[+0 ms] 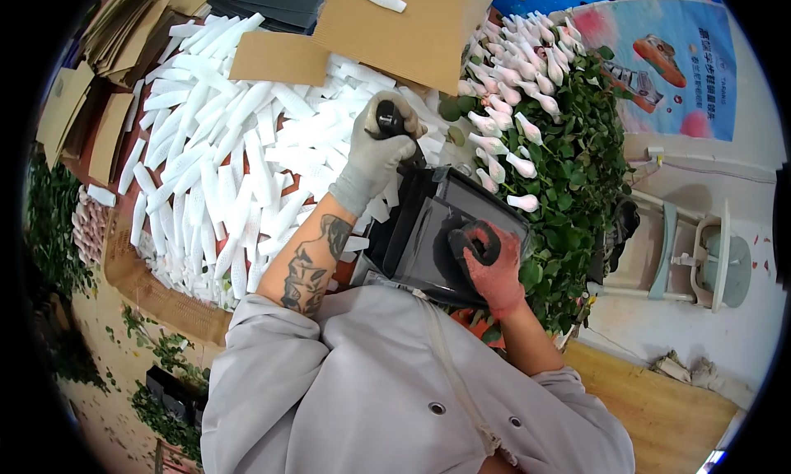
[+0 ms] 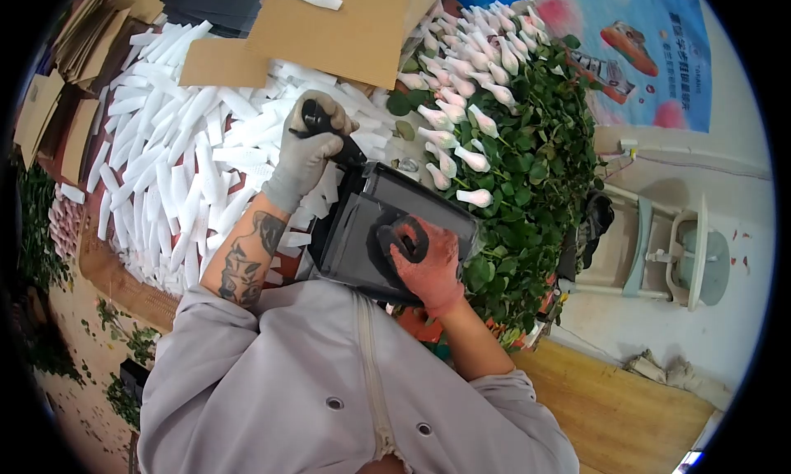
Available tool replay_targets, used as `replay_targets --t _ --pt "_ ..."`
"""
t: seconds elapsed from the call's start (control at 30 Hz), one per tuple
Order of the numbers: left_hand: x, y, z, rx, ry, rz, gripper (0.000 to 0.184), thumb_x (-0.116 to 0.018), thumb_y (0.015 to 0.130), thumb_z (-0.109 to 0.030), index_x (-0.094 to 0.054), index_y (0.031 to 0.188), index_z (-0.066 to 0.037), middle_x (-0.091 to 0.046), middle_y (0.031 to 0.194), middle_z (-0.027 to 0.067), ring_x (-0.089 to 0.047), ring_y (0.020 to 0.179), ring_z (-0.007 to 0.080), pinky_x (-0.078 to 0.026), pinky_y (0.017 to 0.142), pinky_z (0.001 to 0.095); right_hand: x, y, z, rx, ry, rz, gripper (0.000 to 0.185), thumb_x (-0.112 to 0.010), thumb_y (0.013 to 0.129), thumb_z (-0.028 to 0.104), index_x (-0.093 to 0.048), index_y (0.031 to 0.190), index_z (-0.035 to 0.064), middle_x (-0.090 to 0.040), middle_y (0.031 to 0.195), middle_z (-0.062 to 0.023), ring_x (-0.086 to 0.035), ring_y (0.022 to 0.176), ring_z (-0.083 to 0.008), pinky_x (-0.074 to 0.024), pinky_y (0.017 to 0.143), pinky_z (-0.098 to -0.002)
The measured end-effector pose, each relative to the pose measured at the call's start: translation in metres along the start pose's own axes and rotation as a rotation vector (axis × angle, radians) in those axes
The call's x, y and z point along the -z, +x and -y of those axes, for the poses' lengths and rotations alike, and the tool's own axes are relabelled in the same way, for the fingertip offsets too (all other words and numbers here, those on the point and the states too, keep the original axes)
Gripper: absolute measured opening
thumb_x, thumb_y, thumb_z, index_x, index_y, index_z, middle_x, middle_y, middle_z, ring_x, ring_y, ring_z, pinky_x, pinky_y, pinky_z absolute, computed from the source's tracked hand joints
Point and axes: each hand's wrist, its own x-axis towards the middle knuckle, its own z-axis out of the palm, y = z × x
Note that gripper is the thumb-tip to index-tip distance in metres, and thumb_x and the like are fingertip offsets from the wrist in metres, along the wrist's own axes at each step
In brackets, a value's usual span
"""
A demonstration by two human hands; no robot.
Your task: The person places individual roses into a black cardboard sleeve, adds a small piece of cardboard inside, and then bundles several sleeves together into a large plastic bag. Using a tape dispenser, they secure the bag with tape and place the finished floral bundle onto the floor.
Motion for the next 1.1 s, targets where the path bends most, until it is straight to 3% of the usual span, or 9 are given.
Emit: replay_targets --t 0.1,0.13,0.3,0.37,0.47,0.73,0.77,0.9,1.1 --pt "-0.004 0.001 -0.007 0.083 -0.053 -0.125 0.066 -0.051 0.061 0.009 -0.042 0.125 -0.006 -0.054 0.113 0.0094 -0.052 0.111 0.0212 -0.042 0.094 0.0314 -0.002 0.001 -0.004 -0.135 0.108 0.042 0.054 -0.073 0.065 0.016 -0.053 0.114 0.0057 -0.061 0.095 -0.0077 -0.051 0.092 -0.0305 -0.0391 0.084 -0.0395" --pt "-0.004 0.003 -0.013 0.006 -0.040 -0.110 0.071 -0.051 0.062 0.010 -0.038 0.130 -0.005 -0.053 0.114 0.0084 -0.052 0.103 0.0169 -0.048 0.076 0.0234 -0.003 -0.003 -0.006 -0.133 0.117 0.068 0.054 -0.073 0.065 0.016 -0.053 0.114 0.0057 -0.061 0.095 -0.0077 -0.051 0.092 -0.0305 -0.0391 0.084 -0.0395" --pt "-0.027 -0.052 -0.097 -0.051 0.028 -0.154 0.078 -0.052 0.057 0.011 -0.035 0.132 -0.003 -0.051 0.119 0.0122 -0.048 0.113 0.0194 -0.047 0.084 0.0274 -0.010 -0.011 -0.022 -0.149 0.221 -0.012 0.055 -0.073 0.065 0.009 -0.051 0.115 0.0049 -0.058 0.099 -0.0115 -0.050 0.094 -0.0322 -0.0388 0.086 -0.0404" --pt "-0.037 -0.095 -0.111 0.004 -0.048 -0.190 0.078 -0.065 0.065 0.000 -0.029 0.134 -0.002 -0.047 0.123 0.0141 -0.046 0.115 0.0219 -0.045 0.092 0.0326 -0.009 -0.008 -0.024 -0.127 0.229 -0.020 0.055 -0.074 0.066 0.008 -0.051 0.116 0.0045 -0.057 0.101 -0.0118 -0.049 0.095 -0.0314 -0.0386 0.086 -0.0392" --pt "-0.045 -0.137 -0.104 0.032 -0.030 -0.245 0.084 -0.074 0.071 -0.018 -0.023 0.137 -0.002 -0.041 0.128 0.0151 -0.042 0.120 0.0251 -0.037 0.102 0.0389 -0.007 -0.007 -0.024 -0.174 0.246 0.015 0.055 -0.074 0.066 0.008 -0.051 0.116 0.0047 -0.057 0.102 -0.0113 -0.049 0.095 -0.0307 -0.0386 0.087 -0.0386" --pt "-0.046 -0.149 -0.062 -0.021 -0.051 -0.275 0.096 -0.077 0.070 -0.027 -0.016 0.141 -0.004 -0.036 0.134 0.0158 -0.036 0.128 0.0279 -0.031 0.104 0.0399 -0.008 -0.007 -0.024 -0.150 0.211 -0.010 0.054 -0.073 0.067 0.010 -0.051 0.117 0.0044 -0.057 0.103 -0.0107 -0.050 0.095 -0.0302 -0.0387 0.087 -0.0387" --pt "-0.044 -0.148 -0.057 -0.023 -0.051 -0.274 0.096 -0.077 0.070 -0.027 -0.016 0.141 -0.004 -0.036 0.134 0.0158 -0.036 0.128 0.0279 -0.031 0.104 0.0399 -0.007 -0.006 -0.023 -0.167 0.191 0.011 0.053 -0.073 0.068 0.010 -0.052 0.116 0.0044 -0.057 0.103 -0.0110 -0.050 0.094 -0.0304 -0.0388 0.087 -0.0389" --pt "-0.045 -0.138 -0.057 -0.099 -0.069 -0.275 0.042 -0.051 0.064 0.005 -0.037 0.102 -0.005 -0.040 0.089 0.0056 -0.040 0.083 0.0149 -0.040 0.087 0.0361 -0.010 -0.008 -0.022 -0.161 0.169 0.001 0.054 -0.073 0.067 0.011 -0.052 0.116 0.0048 -0.058 0.102 -0.0111 -0.050 0.093 -0.0314 -0.0385 0.087 -0.0392" --pt "-0.037 -0.129 -0.058 0.087 -0.238 -0.367 0.067 -0.055 0.068 0.005 -0.031 0.130 -0.004 -0.047 0.105 0.0073 -0.048 0.107 0.0231 -0.039 0.098 0.0398 -0.002 0.008 0.002 -0.252 0.227 0.021 0.048 -0.073 0.066 0.013 -0.057 0.110 0.0051 -0.063 0.095 -0.0103 -0.053 0.088 -0.0313 -0.0383 0.086 -0.0387"
